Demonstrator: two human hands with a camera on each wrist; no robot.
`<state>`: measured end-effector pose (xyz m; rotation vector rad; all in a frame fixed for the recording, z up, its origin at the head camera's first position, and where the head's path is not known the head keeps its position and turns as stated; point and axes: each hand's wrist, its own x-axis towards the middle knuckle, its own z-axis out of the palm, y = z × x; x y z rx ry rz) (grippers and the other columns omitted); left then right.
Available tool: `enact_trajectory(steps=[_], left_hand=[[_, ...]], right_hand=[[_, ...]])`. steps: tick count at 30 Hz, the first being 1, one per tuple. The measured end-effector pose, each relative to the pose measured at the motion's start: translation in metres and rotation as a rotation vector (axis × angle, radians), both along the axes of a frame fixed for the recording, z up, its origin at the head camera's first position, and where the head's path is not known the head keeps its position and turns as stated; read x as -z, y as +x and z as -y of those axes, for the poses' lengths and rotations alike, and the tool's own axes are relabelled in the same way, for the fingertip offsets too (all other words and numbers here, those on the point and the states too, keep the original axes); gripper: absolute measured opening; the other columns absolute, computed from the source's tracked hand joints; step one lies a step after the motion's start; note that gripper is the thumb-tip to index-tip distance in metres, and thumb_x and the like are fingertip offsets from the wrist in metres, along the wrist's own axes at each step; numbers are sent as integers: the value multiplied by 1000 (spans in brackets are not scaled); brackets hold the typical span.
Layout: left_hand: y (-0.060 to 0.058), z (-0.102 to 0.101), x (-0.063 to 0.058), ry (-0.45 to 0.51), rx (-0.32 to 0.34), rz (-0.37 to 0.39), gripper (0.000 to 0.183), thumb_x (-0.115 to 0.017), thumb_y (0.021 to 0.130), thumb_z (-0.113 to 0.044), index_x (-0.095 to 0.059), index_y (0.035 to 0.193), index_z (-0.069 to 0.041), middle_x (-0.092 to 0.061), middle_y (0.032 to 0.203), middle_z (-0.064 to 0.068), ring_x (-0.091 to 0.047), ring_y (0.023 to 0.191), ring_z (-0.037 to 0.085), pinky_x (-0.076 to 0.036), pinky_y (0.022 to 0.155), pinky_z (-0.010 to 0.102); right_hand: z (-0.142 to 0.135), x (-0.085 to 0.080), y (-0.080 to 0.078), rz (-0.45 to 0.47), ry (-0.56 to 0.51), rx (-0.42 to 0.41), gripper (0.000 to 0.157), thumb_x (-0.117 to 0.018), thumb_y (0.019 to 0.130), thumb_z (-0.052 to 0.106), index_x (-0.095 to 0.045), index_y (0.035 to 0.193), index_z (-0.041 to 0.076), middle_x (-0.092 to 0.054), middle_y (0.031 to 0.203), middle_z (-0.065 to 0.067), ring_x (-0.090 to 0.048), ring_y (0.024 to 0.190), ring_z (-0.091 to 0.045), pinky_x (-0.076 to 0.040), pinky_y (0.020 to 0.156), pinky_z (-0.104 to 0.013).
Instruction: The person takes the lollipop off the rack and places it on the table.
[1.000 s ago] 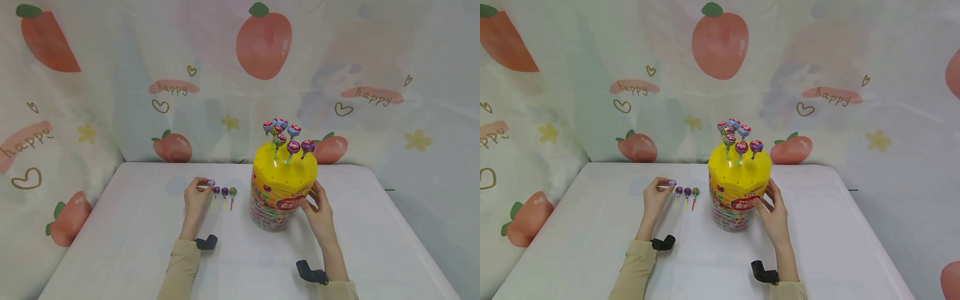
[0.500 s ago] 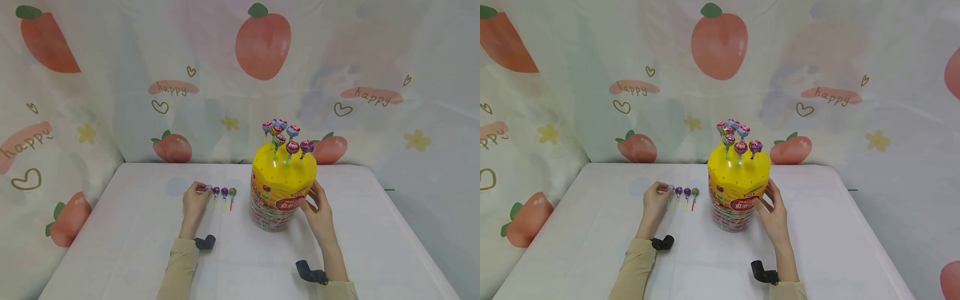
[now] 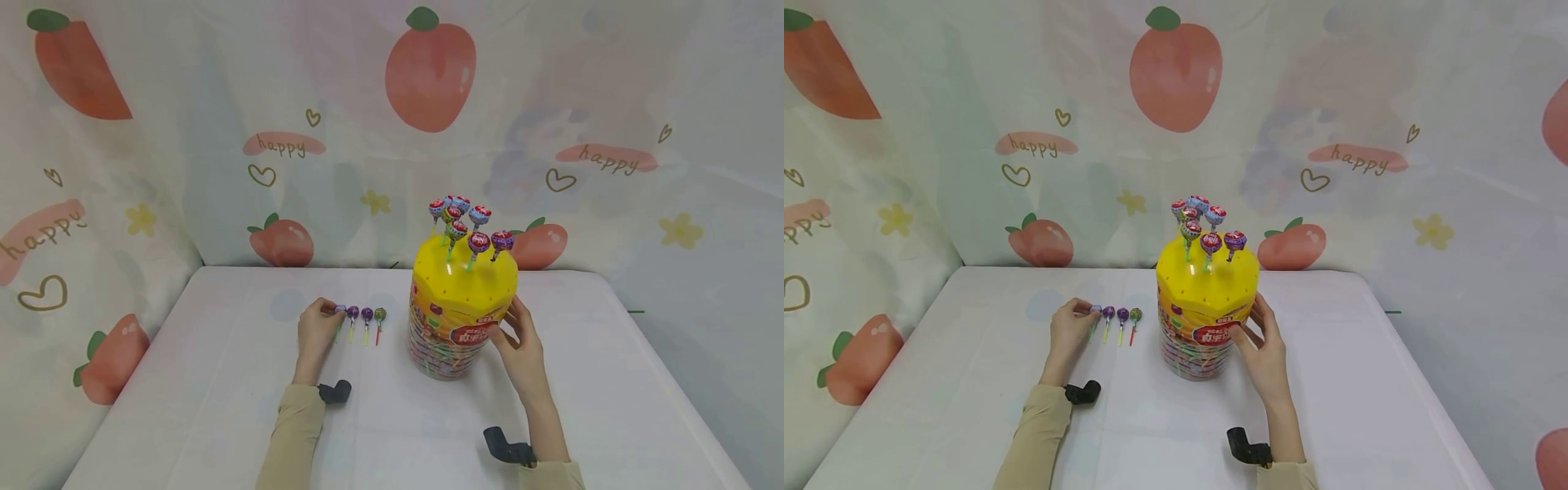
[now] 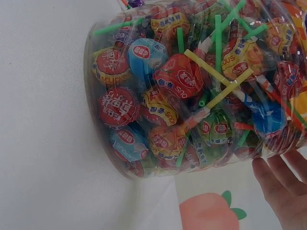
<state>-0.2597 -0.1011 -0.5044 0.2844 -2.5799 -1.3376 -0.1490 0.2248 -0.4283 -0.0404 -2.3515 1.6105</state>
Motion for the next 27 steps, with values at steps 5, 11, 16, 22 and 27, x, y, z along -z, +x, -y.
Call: enact_trajectory(steps=[5, 11, 16, 22, 27], left_hand=[[-1, 0, 3, -13, -3, -10, 21, -74, 81, -21, -69, 95, -6, -72, 94, 13, -67, 84, 28, -50, 74, 40], [-1, 0, 4, -30, -9, -23, 21, -74, 81, -20, -69, 94, -4, -71, 93, 14, -66, 83, 27, -50, 73, 39], [-2, 0, 4, -31, -12, -17, 21, -74, 81, -19, -69, 95, -4, -71, 93, 14, -66, 84, 28, -50, 75, 40], [-1, 0, 4, -28, -9, -21, 21, -73, 82, -18, -69, 96, -4, -70, 95, 15, -65, 85, 27, -49, 75, 40], [0, 1, 3, -9, -1, -29, 23, -73, 82, -17, -69, 100, -3, -69, 98, 16, -65, 87, 29, -50, 77, 41]], right_hand=[[0, 1, 0, 0, 5, 5, 66, -57, 96, 19, -23, 153, 22, -35, 153, -8, -37, 139, -27, -35, 91, -1], [-1, 1, -1, 12, 21, 12, 66, -57, 96, 22, -23, 153, 22, -35, 153, -7, -37, 139, -27, -36, 95, -5], [0, 1, 0, 6, 6, 3, 66, -57, 96, 20, -23, 153, 21, -34, 153, -8, -37, 139, -27, -34, 91, -1], [0, 0, 0, 4, 8, -1, 67, -57, 96, 20, -22, 153, 22, -34, 154, -9, -37, 139, -28, -33, 91, 0], [0, 1, -1, 4, 9, 1, 68, -57, 96, 19, -21, 153, 22, -33, 154, -8, -37, 139, -28, -34, 91, 0]])
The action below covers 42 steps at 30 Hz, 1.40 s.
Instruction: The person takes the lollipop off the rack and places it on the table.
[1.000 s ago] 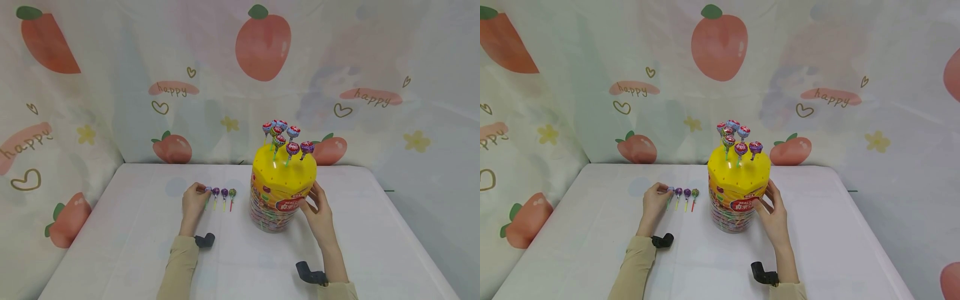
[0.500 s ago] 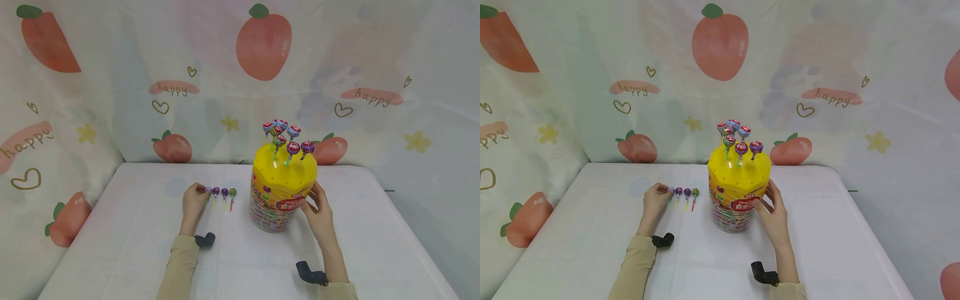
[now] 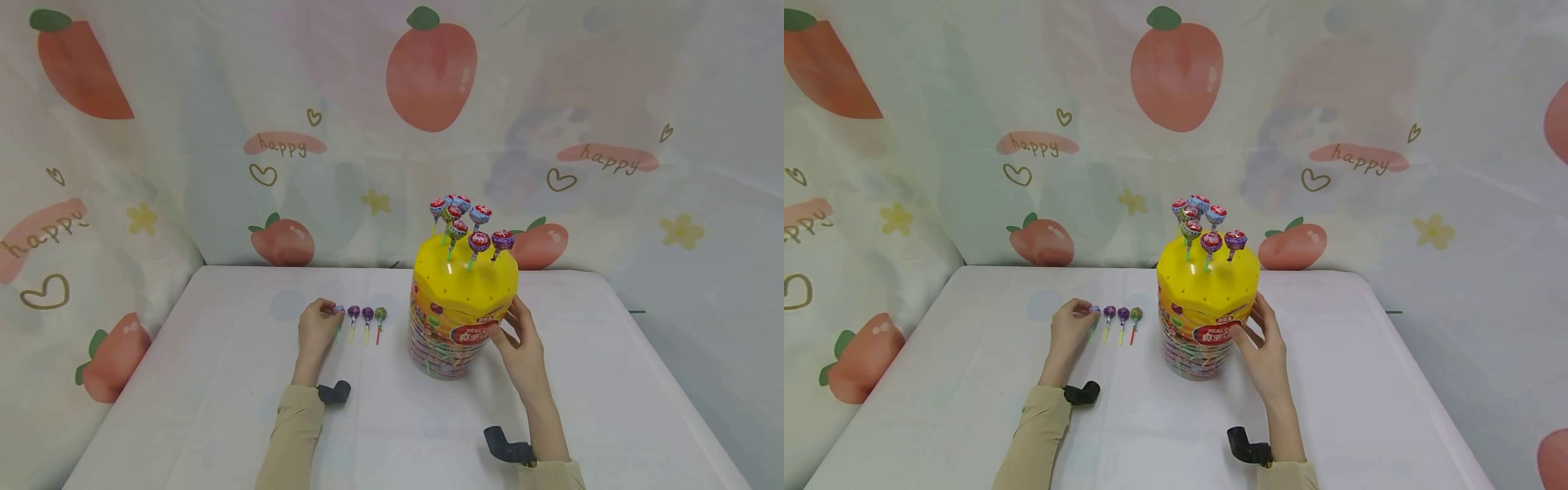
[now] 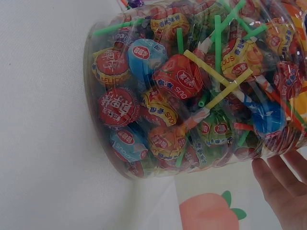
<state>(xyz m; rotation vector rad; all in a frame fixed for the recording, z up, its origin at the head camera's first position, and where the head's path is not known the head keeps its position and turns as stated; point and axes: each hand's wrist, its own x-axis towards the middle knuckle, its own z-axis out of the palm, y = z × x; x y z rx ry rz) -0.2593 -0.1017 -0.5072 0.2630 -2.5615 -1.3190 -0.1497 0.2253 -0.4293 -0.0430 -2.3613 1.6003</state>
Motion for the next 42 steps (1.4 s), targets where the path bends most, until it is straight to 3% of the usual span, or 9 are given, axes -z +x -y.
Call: enact_trajectory(steps=[10, 12, 15, 19, 25, 28, 32, 35, 42], left_hand=[[4, 1, -3, 19, 10, -14, 24, -72, 83, -16, -68, 103, -3, -67, 102, 16, -66, 91, 29, -52, 79, 42], [5, 1, -5, 17, 11, -21, 24, -72, 84, -17, -68, 104, -3, -67, 103, 16, -66, 92, 29, -53, 80, 42], [6, -1, -10, 25, 13, -28, 25, -71, 84, -17, -67, 105, -4, -67, 105, 15, -66, 93, 29, -53, 80, 42], [9, -3, -18, 43, 21, -52, 27, -72, 84, -17, -67, 107, -5, -67, 105, 13, -65, 90, 27, -53, 79, 40], [12, -8, -29, 48, 46, -107, 27, -73, 83, -16, -67, 106, -5, -67, 101, 13, -65, 87, 26, -53, 79, 39], [13, -10, -34, 43, 66, -125, 27, -74, 82, -14, -67, 106, -4, -68, 100, 14, -66, 87, 28, -54, 79, 40], [14, -15, -40, 30, 93, -156, 28, -75, 81, -14, -67, 106, -4, -68, 99, 15, -68, 86, 28, -55, 79, 41], [14, -18, -44, 19, 108, -181, 28, -75, 81, -15, -67, 106, -5, -68, 99, 13, -69, 85, 27, -55, 78, 40], [17, -27, -57, -2, 141, -237, 28, -73, 83, -16, -67, 108, -6, -67, 101, 12, -69, 86, 25, -57, 75, 37]], right_hand=[[0, -1, 1, 6, 7, 4, 67, -57, 96, 20, -22, 153, 23, -34, 154, -8, -37, 139, -28, -35, 94, -4], [0, -1, 0, 11, 14, 8, 66, -57, 96, 21, -22, 153, 23, -34, 154, -7, -37, 140, -28, -38, 100, -11], [0, -1, 0, 22, 21, 18, 66, -56, 97, 23, -22, 153, 22, -34, 154, -7, -37, 140, -27, -40, 109, -32], [-1, 0, -2, 30, 21, 24, 66, -56, 97, 24, -22, 153, 22, -34, 154, -6, -37, 140, -26, -37, 110, -49], [-1, 0, -2, 31, 26, 25, 66, -56, 97, 25, -22, 153, 23, -34, 154, -6, -37, 140, -27, -37, 110, -49], [-1, 1, -3, 37, 33, 27, 66, -56, 97, 26, -21, 153, 23, -34, 154, -6, -37, 140, -26, -38, 110, -43], [-2, 1, -3, 41, 35, 29, 67, -56, 97, 26, -22, 153, 23, -35, 154, -5, -37, 140, -26, -40, 107, -23], [-1, 0, -2, 38, 25, 25, 66, -57, 96, 26, -22, 153, 23, -35, 154, -6, -37, 140, -27, -39, 103, -15], [0, -1, -1, 38, 13, 18, 67, -57, 96, 26, -21, 153, 22, -34, 154, -7, -36, 140, -28, -37, 110, -46]])
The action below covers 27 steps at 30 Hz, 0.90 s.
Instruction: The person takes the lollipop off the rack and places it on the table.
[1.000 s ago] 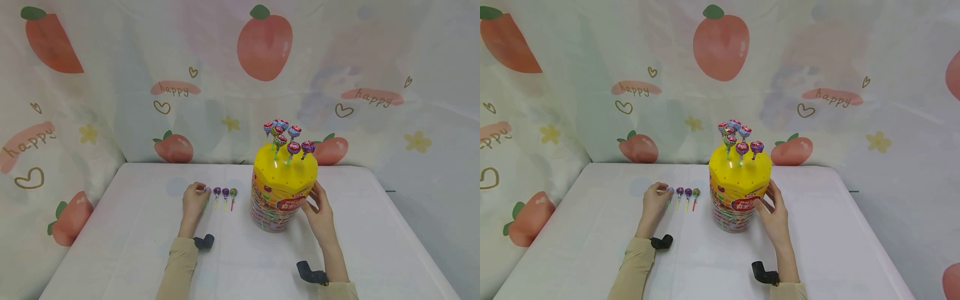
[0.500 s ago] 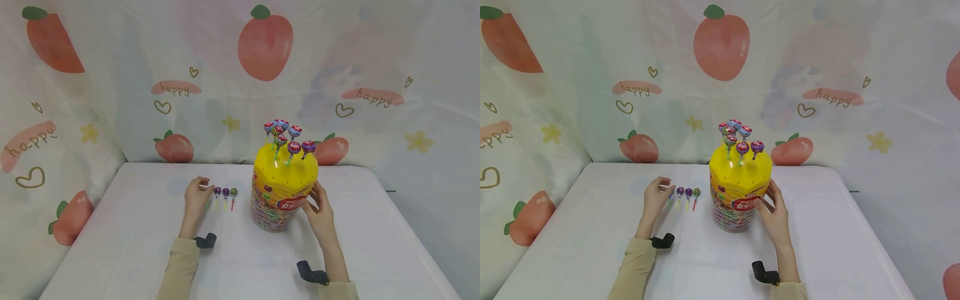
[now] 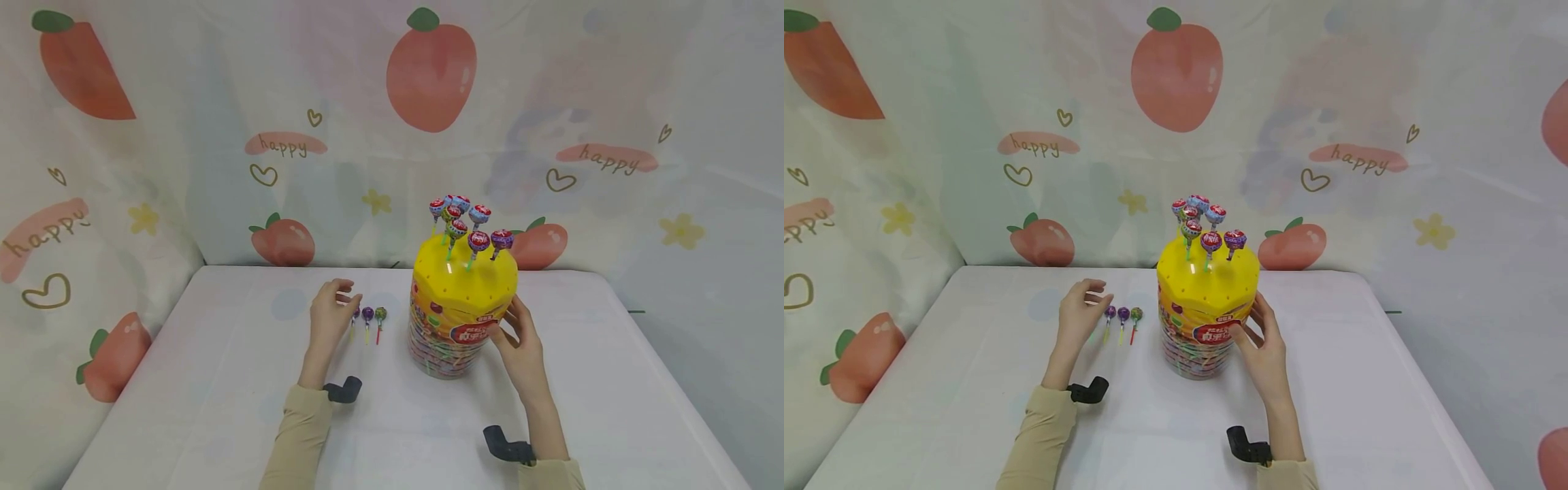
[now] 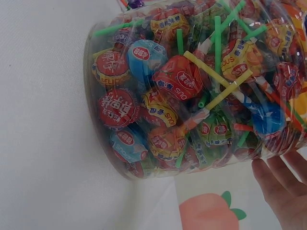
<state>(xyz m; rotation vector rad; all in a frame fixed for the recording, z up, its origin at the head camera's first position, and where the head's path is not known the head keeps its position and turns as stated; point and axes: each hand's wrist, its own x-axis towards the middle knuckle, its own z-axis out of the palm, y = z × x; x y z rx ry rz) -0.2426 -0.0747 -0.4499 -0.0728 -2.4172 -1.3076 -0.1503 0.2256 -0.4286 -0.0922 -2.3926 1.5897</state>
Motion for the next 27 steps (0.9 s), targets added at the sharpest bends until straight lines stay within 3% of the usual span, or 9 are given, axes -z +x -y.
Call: enact_trajectory(steps=[2, 4, 8, 10, 13, 17, 27], left_hand=[[1, -2, -4, 4, 4, -10, 28, -74, 83, -16, -67, 108, -6, -67, 100, 12, -69, 86, 25, -57, 76, 37], [2, -5, -9, 10, 5, -24, 28, -74, 83, -16, -67, 108, -7, -67, 100, 11, -69, 86, 25, -56, 76, 37], [4, -10, -21, 4, 5, -73, 28, -73, 83, -15, -66, 108, -7, -67, 100, 10, -68, 86, 25, -56, 77, 38], [5, -12, -27, 0, 11, -116, 27, -73, 83, -14, -66, 108, -6, -67, 101, 10, -68, 85, 26, -56, 76, 38], [7, -16, -37, 6, 25, -173, 27, -73, 83, -13, -66, 107, -5, -67, 101, 11, -69, 85, 26, -56, 76, 38], [11, -22, -51, 31, 49, -217, 28, -74, 83, -14, -66, 108, -6, -67, 101, 11, -69, 84, 26, -56, 74, 37], [23, -35, -86, 177, 180, -230, 30, -74, 84, -16, -67, 111, -7, -69, 104, 10, -68, 86, 24, -57, 77, 36]], right_hand=[[0, 0, 0, -1, -3, -1, 67, -56, 97, 26, -21, 153, 22, -34, 154, -7, -36, 141, -28, -36, 110, -48], [0, 1, -1, 3, 4, 2, 67, -56, 97, 26, -21, 153, 22, -34, 154, -6, -36, 140, -27, -38, 110, -42], [-1, 2, -2, -3, 14, 5, 66, -56, 97, 26, -22, 153, 23, -34, 154, -5, -37, 139, -26, -40, 104, -18], [-1, 2, -2, -8, 16, 6, 66, -57, 96, 26, -22, 153, 23, -35, 154, -5, -38, 139, -25, -38, 100, -11], [-1, 2, -2, -16, 21, 7, 66, -57, 96, 26, -23, 153, 24, -35, 153, -6, -38, 139, -26, -41, 104, -20], [-1, 1, -2, -15, 20, 5, 66, -57, 96, 26, -22, 153, 23, -35, 153, -6, -38, 139, -26, -40, 109, -40], [0, 0, -1, 0, 3, -1, 67, -56, 97, 26, -22, 153, 21, -34, 154, -6, -36, 140, -26, -36, 110, -48]])
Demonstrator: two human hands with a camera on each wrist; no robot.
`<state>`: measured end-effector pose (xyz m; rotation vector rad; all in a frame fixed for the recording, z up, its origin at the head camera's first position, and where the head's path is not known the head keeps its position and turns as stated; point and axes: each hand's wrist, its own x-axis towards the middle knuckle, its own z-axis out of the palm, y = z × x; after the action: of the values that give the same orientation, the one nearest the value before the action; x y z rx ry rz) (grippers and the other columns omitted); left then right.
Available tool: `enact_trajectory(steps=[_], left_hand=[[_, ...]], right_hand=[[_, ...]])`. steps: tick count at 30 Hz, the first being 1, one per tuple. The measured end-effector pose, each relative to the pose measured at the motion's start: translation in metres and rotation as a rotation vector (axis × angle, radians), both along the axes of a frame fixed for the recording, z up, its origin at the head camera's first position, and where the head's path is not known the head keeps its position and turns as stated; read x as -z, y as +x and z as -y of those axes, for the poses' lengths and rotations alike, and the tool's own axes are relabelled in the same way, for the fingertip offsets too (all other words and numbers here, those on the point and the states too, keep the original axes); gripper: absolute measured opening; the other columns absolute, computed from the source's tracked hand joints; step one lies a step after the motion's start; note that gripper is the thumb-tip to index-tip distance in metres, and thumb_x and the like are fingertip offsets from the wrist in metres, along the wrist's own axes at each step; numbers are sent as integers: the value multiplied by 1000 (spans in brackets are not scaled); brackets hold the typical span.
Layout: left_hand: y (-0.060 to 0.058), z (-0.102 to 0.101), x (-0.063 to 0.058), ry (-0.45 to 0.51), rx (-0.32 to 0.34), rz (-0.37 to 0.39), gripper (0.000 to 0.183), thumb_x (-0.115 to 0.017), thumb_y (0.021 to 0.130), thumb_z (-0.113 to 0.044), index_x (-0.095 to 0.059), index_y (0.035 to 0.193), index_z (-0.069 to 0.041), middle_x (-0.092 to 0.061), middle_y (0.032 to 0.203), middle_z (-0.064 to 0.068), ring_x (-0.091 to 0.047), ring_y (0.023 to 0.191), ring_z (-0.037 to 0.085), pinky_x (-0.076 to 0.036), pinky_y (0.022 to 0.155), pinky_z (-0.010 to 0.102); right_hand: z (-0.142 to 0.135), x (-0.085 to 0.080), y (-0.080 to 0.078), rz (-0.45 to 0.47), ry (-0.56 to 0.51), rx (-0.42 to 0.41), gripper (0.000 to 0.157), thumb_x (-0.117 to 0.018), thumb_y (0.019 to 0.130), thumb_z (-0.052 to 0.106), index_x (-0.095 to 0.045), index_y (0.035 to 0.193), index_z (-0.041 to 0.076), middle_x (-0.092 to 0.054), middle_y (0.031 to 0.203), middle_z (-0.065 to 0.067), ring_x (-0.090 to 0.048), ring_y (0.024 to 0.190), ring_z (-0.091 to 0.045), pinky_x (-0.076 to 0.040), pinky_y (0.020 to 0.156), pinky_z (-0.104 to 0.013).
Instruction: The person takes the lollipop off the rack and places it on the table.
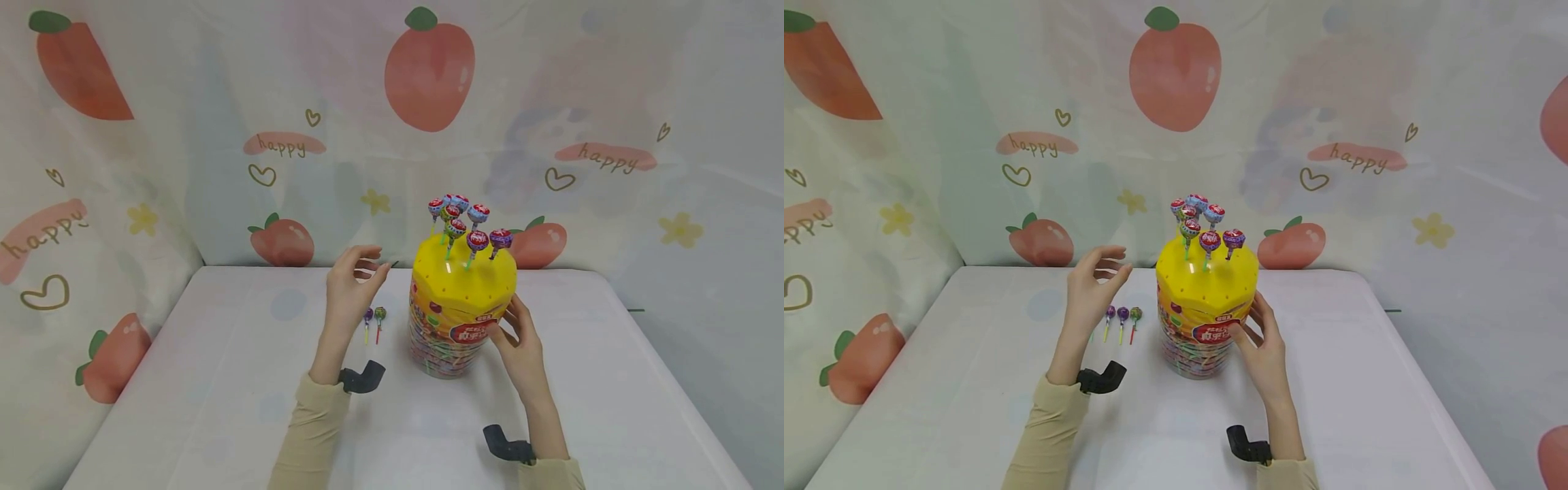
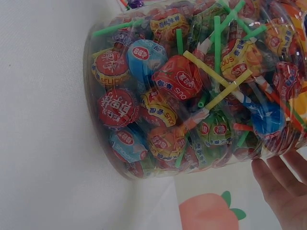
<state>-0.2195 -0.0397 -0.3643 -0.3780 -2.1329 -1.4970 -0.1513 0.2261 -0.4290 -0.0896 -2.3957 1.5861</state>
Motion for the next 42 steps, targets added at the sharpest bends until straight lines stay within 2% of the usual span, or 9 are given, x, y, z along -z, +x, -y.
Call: enact_trajectory(steps=[6, 11, 16, 23, 27, 35, 42], left_hand=[[4, -8, -15, 35, 66, -49, 31, -74, 83, -14, -67, 112, -5, -68, 105, 12, -68, 86, 24, -57, 78, 39], [7, -18, -26, 61, 123, -76, 31, -74, 83, -12, -66, 113, -3, -66, 105, 14, -67, 87, 27, -57, 78, 44], [9, -29, -35, 86, 183, -71, 31, -73, 85, -13, -65, 113, -4, -66, 107, 13, -66, 88, 25, -58, 79, 39], [10, -42, -44, 112, 255, -51, 30, -71, 86, -13, -65, 115, -6, -66, 109, 11, -65, 89, 21, -55, 78, 25], [12, -48, -49, 124, 281, -25, 31, -71, 86, -14, -64, 115, -5, -66, 111, 10, -65, 91, 20, -55, 79, 24], [11, -58, -55, 169, 337, -10, 30, -70, 87, -13, -64, 115, -5, -66, 113, 10, -65, 93, 21, -55, 81, 23], [10, -62, -55, 191, 342, 32, 29, -69, 88, -13, -64, 115, -5, -67, 113, 11, -65, 95, 21, -54, 82, 21]], right_hand=[[1, -1, 0, -10, -5, -1, 67, -56, 97, 26, -22, 153, 21, -34, 154, -6, -36, 140, -27, -36, 110, -50], [0, 0, 0, -10, 6, 2, 66, -56, 97, 25, -22, 153, 22, -34, 154, -6, -37, 140, -26, -37, 109, -46], [-1, 1, 0, -9, 12, 4, 66, -56, 97, 24, -22, 153, 21, -34, 154, -6, -37, 140, -26, -37, 110, -45], [-1, 2, -1, -11, 14, 0, 66, -56, 97, 25, -21, 153, 23, -34, 154, -6, -37, 139, -26, -37, 110, -49], [-2, 2, -1, -16, 24, 0, 66, -56, 97, 25, -21, 153, 23, -35, 154, -6, -38, 139, -26, -38, 109, -46], [-1, 1, 0, -20, 15, -3, 66, -56, 97, 25, -22, 153, 23, -34, 154, -7, -37, 140, -27, -37, 109, -50], [-1, 2, 0, -21, 20, -4, 66, -56, 97, 24, -22, 153, 23, -35, 153, -7, -38, 140, -28, -37, 109, -50]])
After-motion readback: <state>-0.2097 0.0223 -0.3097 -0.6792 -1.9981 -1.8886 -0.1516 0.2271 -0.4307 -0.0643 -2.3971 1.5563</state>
